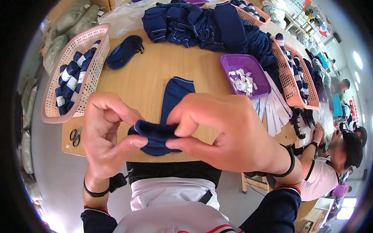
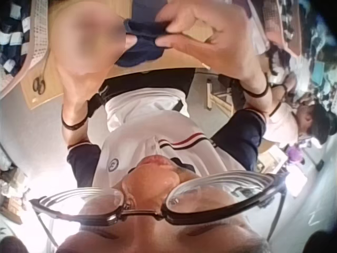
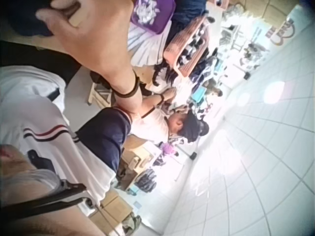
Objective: Fold fabric pieces and wrap them with paper labels.
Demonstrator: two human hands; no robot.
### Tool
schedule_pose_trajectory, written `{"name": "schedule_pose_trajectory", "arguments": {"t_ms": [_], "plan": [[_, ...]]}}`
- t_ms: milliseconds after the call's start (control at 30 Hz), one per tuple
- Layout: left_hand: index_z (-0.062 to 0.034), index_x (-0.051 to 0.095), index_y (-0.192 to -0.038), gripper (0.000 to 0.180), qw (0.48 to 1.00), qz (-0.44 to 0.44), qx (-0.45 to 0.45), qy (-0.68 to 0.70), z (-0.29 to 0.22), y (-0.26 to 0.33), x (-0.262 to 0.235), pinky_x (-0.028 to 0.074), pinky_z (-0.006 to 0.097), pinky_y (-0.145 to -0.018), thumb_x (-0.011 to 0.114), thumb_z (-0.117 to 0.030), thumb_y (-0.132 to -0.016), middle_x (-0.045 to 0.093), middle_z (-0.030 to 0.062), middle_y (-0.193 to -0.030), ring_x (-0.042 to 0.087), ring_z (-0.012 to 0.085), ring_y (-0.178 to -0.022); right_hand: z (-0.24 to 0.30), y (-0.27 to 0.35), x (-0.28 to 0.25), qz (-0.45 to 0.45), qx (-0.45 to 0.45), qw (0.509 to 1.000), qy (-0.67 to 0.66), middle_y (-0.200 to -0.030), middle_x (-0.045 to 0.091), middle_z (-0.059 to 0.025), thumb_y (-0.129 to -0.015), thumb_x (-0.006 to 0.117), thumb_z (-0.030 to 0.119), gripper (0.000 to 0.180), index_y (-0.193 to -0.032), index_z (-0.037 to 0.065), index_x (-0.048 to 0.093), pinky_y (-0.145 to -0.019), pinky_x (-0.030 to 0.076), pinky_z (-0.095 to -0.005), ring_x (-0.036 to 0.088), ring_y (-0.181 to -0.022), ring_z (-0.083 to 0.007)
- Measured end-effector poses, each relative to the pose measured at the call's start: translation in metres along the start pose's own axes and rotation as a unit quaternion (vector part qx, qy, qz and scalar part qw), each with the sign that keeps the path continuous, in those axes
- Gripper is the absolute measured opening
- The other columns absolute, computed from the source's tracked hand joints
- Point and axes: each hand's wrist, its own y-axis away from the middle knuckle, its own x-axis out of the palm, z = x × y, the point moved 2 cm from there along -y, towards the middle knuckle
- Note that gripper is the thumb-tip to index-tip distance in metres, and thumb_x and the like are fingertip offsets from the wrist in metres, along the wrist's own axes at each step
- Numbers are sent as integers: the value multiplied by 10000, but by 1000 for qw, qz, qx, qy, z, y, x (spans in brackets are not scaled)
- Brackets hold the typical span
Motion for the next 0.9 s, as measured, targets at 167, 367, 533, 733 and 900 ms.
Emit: {"name": "schedule_pose_trajectory", "arguments": {"t_ms": [167,367,533,733,900], "plan": [[-33,408,-1229,639,996,-88,17,25,2,-5,5,509,243,-774,870,-10,-788,648,88,-935,640,127,-857,-1,-19,4,-54,47,991,-116,-1019,711,-92,-791,834,-25,546,-1235,-50,516,-872,520,-277,682,-938,-159],[-27,411,-1237,658,989,-125,-22,79,5,-6,3,503,229,-752,886,-40,-781,663,75,-896,646,119,-832,-6,-37,5,-56,103,975,-186,-1058,692,-181,-778,838,-47,974,-1505,13,191,-859,523,-272,686,-931,-160],[-33,407,-1253,711,996,-83,-6,12,2,-9,-6,504,237,-764,913,-81,-756,678,83,-899,647,126,-816,-8,-50,3,-73,50,979,-184,-1135,697,-191,-750,847,-39,893,-1461,-36,307,-834,516,-268,686,-908,-165],[-4,491,-1264,686,999,-40,-12,9,16,-7,-1,546,307,-801,921,-160,-752,698,118,-930,692,195,-815,7,-63,-26,-68,-22,991,-116,-983,730,-106,-792,849,135,621,-1286,-128,579,-721,483,-210,659,-798,-104],[16,583,-1121,411,986,77,-96,-110,45,37,25,470,405,-514,817,-214,-873,573,197,-692,621,356,-560,-30,-59,-53,-117,-2,985,-127,-986,718,-77,-946,713,235,658,-1436,-103,434,-847,546,-240,706,-903,-132]]}}
